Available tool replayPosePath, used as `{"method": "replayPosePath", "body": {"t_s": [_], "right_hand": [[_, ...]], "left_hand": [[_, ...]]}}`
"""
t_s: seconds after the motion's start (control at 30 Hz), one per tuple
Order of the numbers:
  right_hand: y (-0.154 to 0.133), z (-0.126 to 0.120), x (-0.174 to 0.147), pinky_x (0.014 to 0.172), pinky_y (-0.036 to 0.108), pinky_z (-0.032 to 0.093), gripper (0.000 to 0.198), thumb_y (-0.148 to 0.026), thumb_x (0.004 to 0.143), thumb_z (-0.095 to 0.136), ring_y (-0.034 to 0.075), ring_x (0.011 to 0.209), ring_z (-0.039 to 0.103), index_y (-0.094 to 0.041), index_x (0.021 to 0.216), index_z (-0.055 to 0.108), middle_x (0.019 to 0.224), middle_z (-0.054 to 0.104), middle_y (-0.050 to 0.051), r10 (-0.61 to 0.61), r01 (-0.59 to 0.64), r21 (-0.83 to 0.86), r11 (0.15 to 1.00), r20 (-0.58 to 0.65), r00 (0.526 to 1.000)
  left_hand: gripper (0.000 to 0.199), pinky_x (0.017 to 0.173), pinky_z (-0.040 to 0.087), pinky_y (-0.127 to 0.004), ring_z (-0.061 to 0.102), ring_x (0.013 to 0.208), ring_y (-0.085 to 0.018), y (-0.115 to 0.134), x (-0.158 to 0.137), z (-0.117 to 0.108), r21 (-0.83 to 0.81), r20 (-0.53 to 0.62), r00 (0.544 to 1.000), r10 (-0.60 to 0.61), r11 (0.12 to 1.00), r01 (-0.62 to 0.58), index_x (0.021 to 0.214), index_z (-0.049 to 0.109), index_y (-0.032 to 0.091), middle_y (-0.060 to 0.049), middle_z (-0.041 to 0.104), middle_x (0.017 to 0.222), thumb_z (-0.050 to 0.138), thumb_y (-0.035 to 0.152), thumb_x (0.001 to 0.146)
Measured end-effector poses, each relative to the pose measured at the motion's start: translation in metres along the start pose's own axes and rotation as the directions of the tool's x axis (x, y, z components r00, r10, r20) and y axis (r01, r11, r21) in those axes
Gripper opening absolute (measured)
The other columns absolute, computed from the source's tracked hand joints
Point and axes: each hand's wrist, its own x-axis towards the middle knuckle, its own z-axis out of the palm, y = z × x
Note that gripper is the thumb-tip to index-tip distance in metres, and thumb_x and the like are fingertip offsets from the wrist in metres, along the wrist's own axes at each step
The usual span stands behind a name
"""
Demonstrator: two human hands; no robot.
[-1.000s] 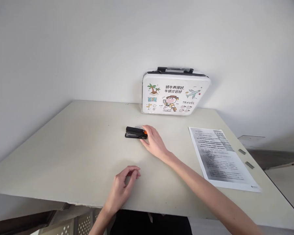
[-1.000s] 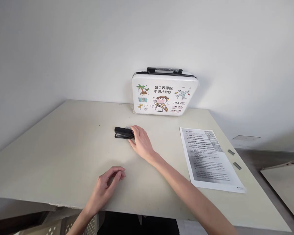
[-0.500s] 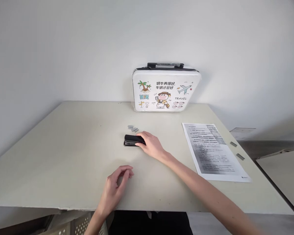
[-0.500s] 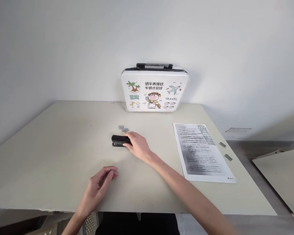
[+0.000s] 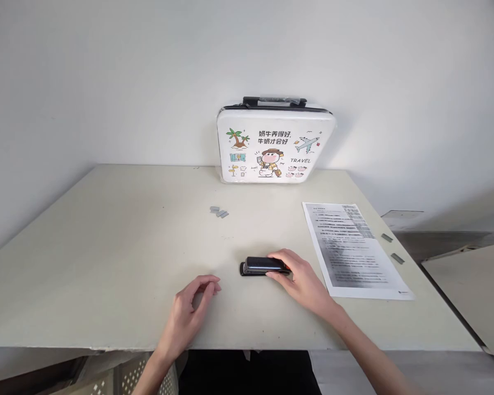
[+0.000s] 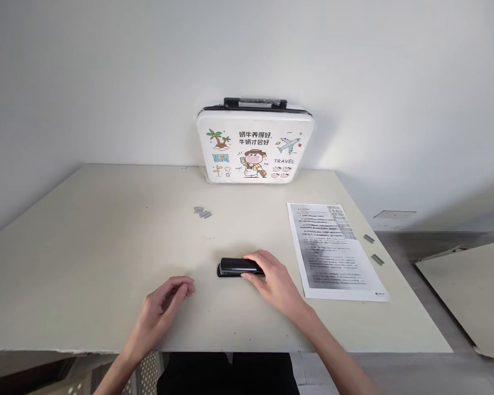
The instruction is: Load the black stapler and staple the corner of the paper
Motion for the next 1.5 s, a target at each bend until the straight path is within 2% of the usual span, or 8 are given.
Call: {"method": "replayPosePath", "body": {"t_s": [0.17,0.37,0.5,0.7,0.9,1.07,1.2,1.5], "right_hand": [[0.001,0.0,-0.022,0.084,0.035,0.058,0.025,-0.042,0.102,0.061,0.025,0.108,0.068,-0.03,0.123,0.065,0.122,0.071,0.006,0.056,-0.055,0.059,0.997,-0.019,0.998],[0.005,0.017,-0.038,0.109,0.041,0.05,0.04,-0.048,0.112,0.035,0.024,0.125,0.065,-0.028,0.129,0.064,0.133,0.071,0.007,0.232,-0.169,0.276,0.946,-0.215,0.949],[0.008,0.026,-0.04,0.11,0.041,0.05,0.04,-0.048,0.112,0.035,0.023,0.125,0.066,-0.027,0.133,0.062,0.134,0.071,0.009,0.237,-0.135,0.329,0.934,-0.291,0.927],[0.01,0.022,-0.039,0.105,0.042,0.054,0.036,-0.047,0.11,0.042,0.024,0.121,0.068,-0.026,0.131,0.062,0.13,0.072,0.01,0.198,-0.094,0.308,0.947,-0.328,0.923],[0.01,0.018,-0.039,0.108,0.044,0.053,0.037,-0.046,0.111,0.04,0.025,0.125,0.067,-0.027,0.131,0.064,0.133,0.072,0.01,0.209,-0.113,0.3,0.947,-0.31,0.928],[0.007,0.021,-0.039,0.11,0.045,0.051,0.035,-0.047,0.109,0.045,0.026,0.127,0.065,-0.027,0.131,0.063,0.135,0.07,0.009,0.221,-0.147,0.262,0.954,-0.278,0.935],[0.007,0.025,-0.038,0.106,0.044,0.053,0.036,-0.045,0.101,0.062,0.027,0.125,0.065,-0.028,0.132,0.062,0.136,0.069,0.008,0.145,-0.109,0.163,0.981,-0.232,0.962],[0.006,0.027,-0.037,0.104,0.046,0.055,0.033,-0.044,0.101,0.062,0.027,0.123,0.066,-0.028,0.13,0.061,0.133,0.069,0.008,0.152,-0.122,0.137,0.983,-0.239,0.959]], "left_hand": [[0.031,0.081,0.057,-0.031,0.074,0.092,-0.022,0.017,0.013,0.006,0.009,0.047,0.998,0.032,0.999,-0.032,0.11,0.072,0.026,-0.004,0.078,0.097,0.052,0.049,0.106],[0.027,0.08,0.056,-0.03,0.072,0.091,-0.02,0.032,0.037,0.022,-0.061,0.134,0.983,0.129,0.991,-0.122,0.11,0.07,0.025,-0.003,0.076,0.097,0.051,0.044,0.107],[0.025,0.075,0.054,-0.03,0.071,0.084,-0.018,0.027,0.045,0.031,-0.034,0.059,0.988,0.142,0.99,-0.14,0.11,0.07,0.024,-0.003,0.077,0.096,0.051,0.04,0.107],[0.02,0.084,0.055,-0.034,0.069,0.094,-0.02,0.021,0.042,0.033,0.058,-0.052,0.976,0.211,0.976,-0.208,0.109,0.068,0.024,-0.006,0.073,0.111,0.051,0.035,0.107],[0.028,0.108,0.052,-0.047,0.06,0.126,-0.027,0.024,0.048,0.038,0.124,0.149,0.92,0.362,0.916,-0.381,0.129,0.065,0.027,-0.009,0.065,0.132,0.06,0.035,0.103],[0.015,0.104,0.054,-0.046,0.062,0.118,-0.027,0.029,0.063,0.046,0.104,0.233,0.847,0.479,0.853,-0.511,0.114,0.071,0.024,-0.01,0.07,0.122,0.064,0.033,0.103],[0.013,0.101,0.054,-0.045,0.066,0.111,-0.026,0.026,0.068,0.04,0.132,0.235,0.836,0.497,0.835,-0.534,0.108,0.072,0.024,-0.008,0.072,0.116,0.063,0.033,0.104],[0.02,0.103,0.055,-0.044,0.066,0.118,-0.024,0.01,0.06,-0.007,0.234,0.265,0.863,0.431,0.839,-0.491,0.118,0.07,0.027,-0.007,0.071,0.124,0.059,0.039,0.105]]}}
